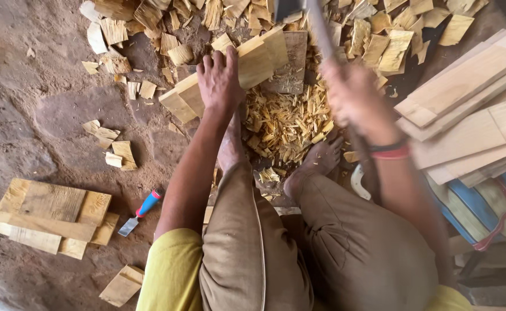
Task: The person sits on the floor and uses a small axe to split a piece of wood into smaller pieces. They hold the wood with one hand and strike it repeatedly with the axe, creating a pile of wood chips and small blocks.
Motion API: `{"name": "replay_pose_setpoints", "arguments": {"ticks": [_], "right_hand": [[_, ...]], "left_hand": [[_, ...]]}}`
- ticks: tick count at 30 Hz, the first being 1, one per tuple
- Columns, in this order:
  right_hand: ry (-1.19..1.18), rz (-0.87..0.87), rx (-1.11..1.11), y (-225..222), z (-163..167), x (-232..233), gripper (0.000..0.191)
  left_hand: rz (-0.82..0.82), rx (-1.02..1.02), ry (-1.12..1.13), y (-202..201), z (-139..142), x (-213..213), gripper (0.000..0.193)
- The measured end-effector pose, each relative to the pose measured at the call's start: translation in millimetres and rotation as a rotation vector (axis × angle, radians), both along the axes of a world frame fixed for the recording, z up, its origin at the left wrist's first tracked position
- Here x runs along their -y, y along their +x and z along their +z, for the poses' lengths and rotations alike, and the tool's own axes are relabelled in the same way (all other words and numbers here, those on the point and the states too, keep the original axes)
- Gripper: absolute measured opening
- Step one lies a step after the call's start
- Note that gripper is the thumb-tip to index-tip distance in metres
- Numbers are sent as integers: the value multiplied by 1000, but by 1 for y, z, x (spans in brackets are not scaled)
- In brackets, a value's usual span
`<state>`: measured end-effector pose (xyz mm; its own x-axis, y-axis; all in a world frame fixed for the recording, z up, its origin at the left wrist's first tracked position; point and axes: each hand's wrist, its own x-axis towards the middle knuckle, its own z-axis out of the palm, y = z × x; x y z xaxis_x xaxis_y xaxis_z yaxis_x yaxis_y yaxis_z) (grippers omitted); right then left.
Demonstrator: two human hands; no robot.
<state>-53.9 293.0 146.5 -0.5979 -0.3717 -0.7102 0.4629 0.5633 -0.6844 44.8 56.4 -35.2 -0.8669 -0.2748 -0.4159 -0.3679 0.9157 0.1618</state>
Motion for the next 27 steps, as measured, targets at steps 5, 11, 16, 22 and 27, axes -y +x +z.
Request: {"name": "replay_pose_setpoints", "arguments": {"ticks": [5, 11, 16, 22, 27], "right_hand": [[117, 149, -13, 52, -64, -37, 42], [100, -65, 82, 79, -84, -55, 33], [63, -165, 163, 70, -75, -57, 31], [88, -267, 191, 63, -79, -70, 30], [48, -318, 212, 70, -91, -68, 38]], "left_hand": [[39, 164, 112, -21, 25, 10, 106], [-34, 231, 104, -33, 21, 16, 127], [-166, 20, -10, -35, -2, 1, 138], [50, -3, 250, -38, 27, 33, 136], [177, -357, 720, -20, 89, 94, 127]]}}
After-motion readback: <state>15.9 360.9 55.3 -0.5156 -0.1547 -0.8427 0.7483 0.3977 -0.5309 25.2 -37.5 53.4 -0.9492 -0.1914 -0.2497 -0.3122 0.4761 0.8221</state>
